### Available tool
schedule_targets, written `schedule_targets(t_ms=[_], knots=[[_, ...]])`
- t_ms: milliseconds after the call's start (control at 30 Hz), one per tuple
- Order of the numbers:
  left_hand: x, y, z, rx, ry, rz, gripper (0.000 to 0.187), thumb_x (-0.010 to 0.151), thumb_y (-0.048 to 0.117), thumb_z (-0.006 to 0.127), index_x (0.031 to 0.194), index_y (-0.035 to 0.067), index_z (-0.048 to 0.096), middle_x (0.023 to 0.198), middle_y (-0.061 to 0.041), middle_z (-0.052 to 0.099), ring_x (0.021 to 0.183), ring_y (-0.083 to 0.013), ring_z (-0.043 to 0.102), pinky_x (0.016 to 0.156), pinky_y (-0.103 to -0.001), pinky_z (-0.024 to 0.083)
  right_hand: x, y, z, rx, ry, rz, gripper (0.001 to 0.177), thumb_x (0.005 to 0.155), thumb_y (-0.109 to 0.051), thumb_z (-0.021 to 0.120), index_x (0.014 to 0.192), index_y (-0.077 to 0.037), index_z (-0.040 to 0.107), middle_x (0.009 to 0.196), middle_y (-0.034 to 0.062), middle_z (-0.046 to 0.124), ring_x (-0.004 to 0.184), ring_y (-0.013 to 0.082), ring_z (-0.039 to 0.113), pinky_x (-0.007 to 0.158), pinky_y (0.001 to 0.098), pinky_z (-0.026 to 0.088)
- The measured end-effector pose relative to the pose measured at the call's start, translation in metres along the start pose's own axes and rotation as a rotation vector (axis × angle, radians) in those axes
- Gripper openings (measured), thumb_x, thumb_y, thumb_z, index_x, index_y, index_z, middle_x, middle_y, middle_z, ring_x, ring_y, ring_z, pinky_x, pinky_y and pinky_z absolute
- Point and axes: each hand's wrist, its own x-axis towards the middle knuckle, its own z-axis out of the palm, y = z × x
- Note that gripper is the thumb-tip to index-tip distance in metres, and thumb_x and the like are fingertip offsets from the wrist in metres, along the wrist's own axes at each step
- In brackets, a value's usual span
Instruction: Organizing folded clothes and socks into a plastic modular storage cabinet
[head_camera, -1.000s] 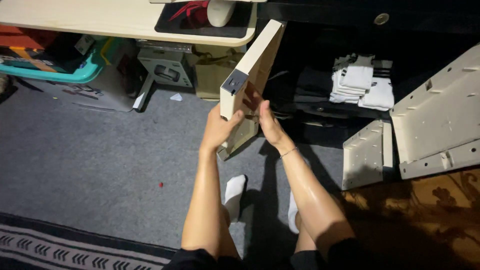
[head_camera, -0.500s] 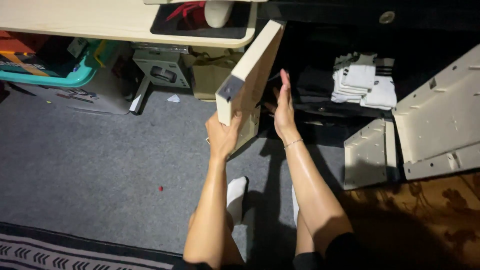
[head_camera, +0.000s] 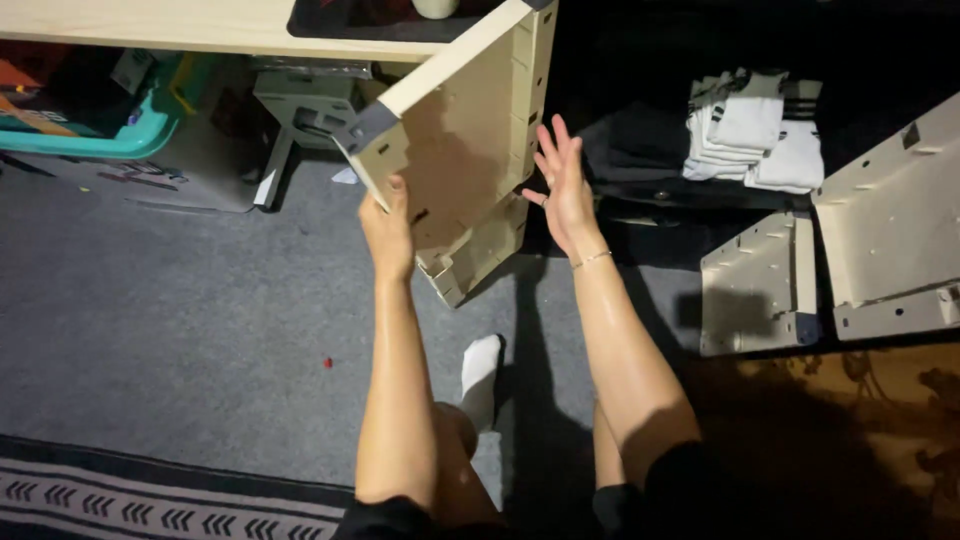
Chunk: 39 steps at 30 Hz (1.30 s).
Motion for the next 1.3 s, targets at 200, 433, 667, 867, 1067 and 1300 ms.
schedule_targets(t_ms=[200,433,667,867,1067,1300], knots=[[0.019,0.002,0.000,-0.004,0.110,0.029,0.065,0.100,0.062,0.057,0.110,-0.001,0.067,0.100,-0.006,0.065,0.094,-0.0148,0.058,0.085,-0.035,0.050,-0.004,-0.008,-0.023,-0.038,0.089,0.049,0.078,0.099,-0.070,0.033,0.162,-0.024,0.029,0.171,0.0072,0.029,0.156,0.0375,0.025,0.112,0.0673,0.035],[0.005,0.005,-0.001,-0.028,0.189,0.114,0.066,0.100,0.058,0.059,0.127,-0.002,0.061,0.115,-0.012,0.067,0.104,-0.0187,0.062,0.092,-0.035,0.052,-0.003,-0.011,-0.046,-0.053,0.331,0.116,0.063,0.100,-0.051,0.050,0.151,-0.014,0.047,0.157,0.0137,0.049,0.139,0.0363,0.052,0.103,0.0594,0.048],[-0.014,0.034,-0.005,0.019,0.246,0.345,0.059,0.109,0.051,0.055,0.136,-0.002,0.050,0.124,-0.012,0.061,0.113,-0.0186,0.058,0.098,-0.034,0.049,-0.012,-0.017,-0.052,-0.080,0.327,0.086,0.058,0.101,-0.046,0.049,0.149,-0.014,0.049,0.154,0.0130,0.053,0.133,0.0347,0.058,0.097,0.0546,0.052],[0.020,0.011,-0.006,0.086,0.255,0.102,0.067,0.108,0.061,0.035,0.100,0.000,0.062,0.085,-0.004,0.060,0.079,-0.0128,0.054,0.071,-0.031,0.048,-0.018,-0.022,-0.048,-0.144,0.286,0.085,0.052,0.101,-0.043,0.052,0.145,-0.015,0.055,0.151,0.0108,0.057,0.129,0.0323,0.062,0.094,0.0488,0.056],[0.057,-0.007,-0.004,-0.103,0.261,0.084,0.072,0.106,0.066,0.037,0.094,-0.001,0.061,0.081,-0.004,0.060,0.074,-0.0135,0.058,0.067,-0.030,0.052,-0.014,-0.020,-0.044,-0.106,0.282,0.096,0.049,0.102,-0.041,0.054,0.142,-0.014,0.058,0.149,0.0105,0.059,0.126,0.0317,0.064,0.092,0.0464,0.056],[0.029,0.006,-0.006,-0.021,0.245,0.132,0.078,0.104,0.068,0.032,0.122,-0.001,0.064,0.115,-0.011,0.070,0.103,-0.0180,0.065,0.088,-0.032,0.053,-0.015,-0.022,-0.037,-0.096,0.256,0.081,0.050,0.102,-0.041,0.052,0.143,-0.013,0.057,0.150,0.0110,0.057,0.127,0.0310,0.063,0.094,0.0473,0.056]])
